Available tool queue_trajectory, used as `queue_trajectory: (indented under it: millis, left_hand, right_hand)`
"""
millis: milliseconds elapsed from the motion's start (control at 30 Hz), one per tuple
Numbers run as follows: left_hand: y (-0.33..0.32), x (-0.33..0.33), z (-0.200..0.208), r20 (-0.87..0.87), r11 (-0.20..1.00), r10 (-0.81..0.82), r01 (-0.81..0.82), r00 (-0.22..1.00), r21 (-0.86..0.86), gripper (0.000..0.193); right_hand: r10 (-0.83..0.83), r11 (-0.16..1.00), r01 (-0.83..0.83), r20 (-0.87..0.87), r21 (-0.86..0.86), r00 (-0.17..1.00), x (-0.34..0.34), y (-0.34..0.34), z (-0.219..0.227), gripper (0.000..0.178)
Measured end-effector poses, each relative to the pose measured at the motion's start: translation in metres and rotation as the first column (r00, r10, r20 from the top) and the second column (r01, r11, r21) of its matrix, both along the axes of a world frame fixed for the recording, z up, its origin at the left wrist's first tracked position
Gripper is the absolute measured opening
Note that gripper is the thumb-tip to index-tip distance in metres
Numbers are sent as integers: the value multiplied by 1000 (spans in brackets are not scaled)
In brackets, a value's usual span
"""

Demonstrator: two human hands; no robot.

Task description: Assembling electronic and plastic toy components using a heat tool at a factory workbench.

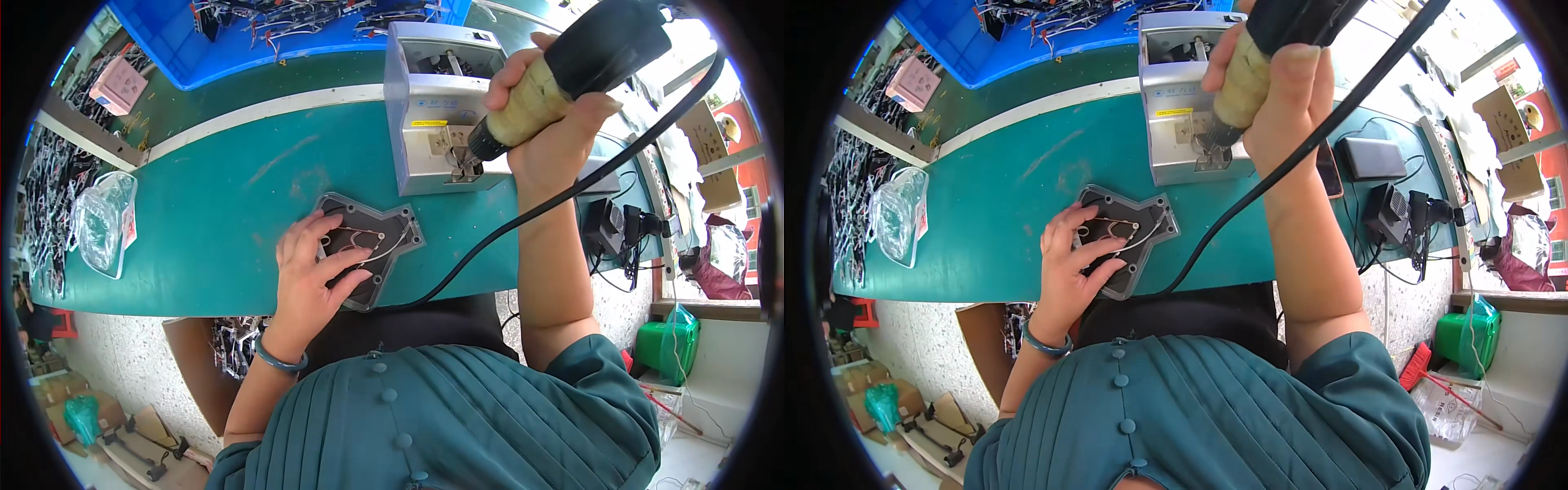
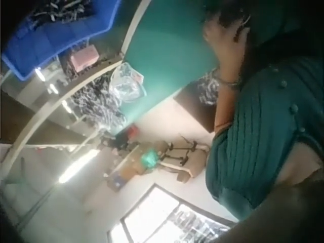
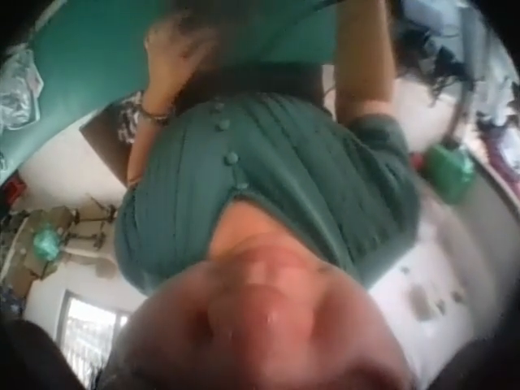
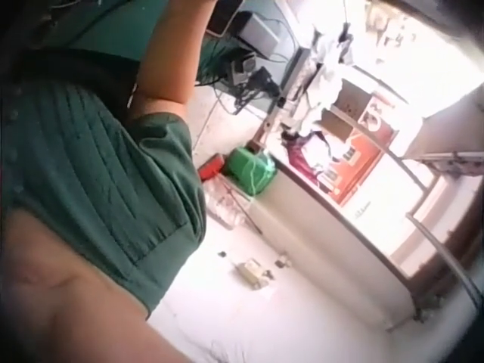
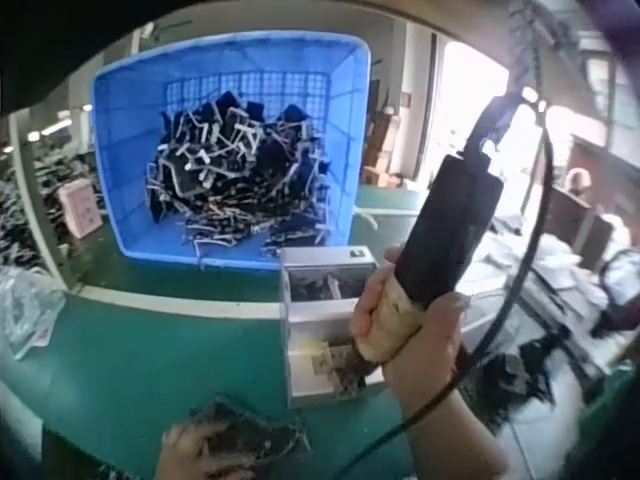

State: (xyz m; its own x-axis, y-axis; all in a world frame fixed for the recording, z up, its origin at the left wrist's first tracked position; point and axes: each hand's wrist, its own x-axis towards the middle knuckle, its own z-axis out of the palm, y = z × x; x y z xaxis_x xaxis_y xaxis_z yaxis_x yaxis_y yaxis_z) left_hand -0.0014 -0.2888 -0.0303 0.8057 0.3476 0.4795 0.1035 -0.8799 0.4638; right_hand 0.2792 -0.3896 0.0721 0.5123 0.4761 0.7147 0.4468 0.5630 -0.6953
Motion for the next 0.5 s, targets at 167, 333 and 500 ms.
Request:
queue_trajectory:
  millis: [167,333,500]
  left_hand:
    - [-5,-2,-9,12,999,52,-52,999,-3,31]
    - [-3,-1,-10,60,998,34,-30,998,-62,27]
    - [-5,11,-2,33,996,18,-14,999,-93,26]
  right_hand:
    - [586,800,-597,138,64,799,39,10,-4,101]
    - [151,988,-153,-154,0,977,17,1,-9,93]
    - [195,971,-147,-265,191,944,-6,-24,-10,90]
